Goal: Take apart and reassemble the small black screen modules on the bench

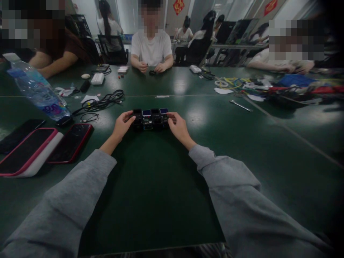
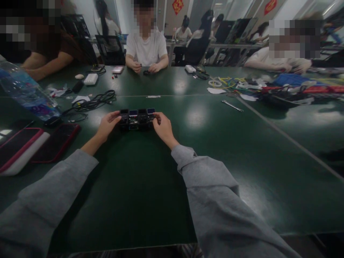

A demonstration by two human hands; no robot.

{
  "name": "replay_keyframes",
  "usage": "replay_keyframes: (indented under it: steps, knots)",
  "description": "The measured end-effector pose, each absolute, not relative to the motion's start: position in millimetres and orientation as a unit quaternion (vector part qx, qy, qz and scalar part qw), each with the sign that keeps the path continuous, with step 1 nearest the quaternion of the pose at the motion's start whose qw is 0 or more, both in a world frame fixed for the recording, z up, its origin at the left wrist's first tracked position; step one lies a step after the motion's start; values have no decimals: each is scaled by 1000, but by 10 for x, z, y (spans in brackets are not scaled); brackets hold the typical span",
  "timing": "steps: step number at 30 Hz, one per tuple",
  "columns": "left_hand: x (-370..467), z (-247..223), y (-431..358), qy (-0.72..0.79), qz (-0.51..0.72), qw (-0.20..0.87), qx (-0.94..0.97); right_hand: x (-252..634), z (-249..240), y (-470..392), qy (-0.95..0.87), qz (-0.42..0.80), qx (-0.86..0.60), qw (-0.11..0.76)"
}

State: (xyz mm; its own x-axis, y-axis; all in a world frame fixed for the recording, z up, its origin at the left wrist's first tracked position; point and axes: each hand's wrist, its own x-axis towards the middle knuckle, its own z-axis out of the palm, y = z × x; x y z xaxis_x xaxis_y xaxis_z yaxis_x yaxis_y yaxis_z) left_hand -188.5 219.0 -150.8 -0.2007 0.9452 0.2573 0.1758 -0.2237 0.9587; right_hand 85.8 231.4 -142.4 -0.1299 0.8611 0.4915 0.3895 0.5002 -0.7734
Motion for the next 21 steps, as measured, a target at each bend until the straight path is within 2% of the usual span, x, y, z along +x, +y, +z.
replay_keyframes:
  steps: [9, 15, 21]
  knots:
    - [-1891, -1482, 2170, 536, 579, 326, 521, 854, -1430, 2329, -677, 247, -452, 526]
    - [-1905, -1452, 2114, 562, 606, 297, 477, 875, -1389, 2303, -623, 202, -494, 572]
    - [-1889, -1420, 2057, 580, 591, 304, 471, 886, -1388, 2263, -641, 182, -483, 568]
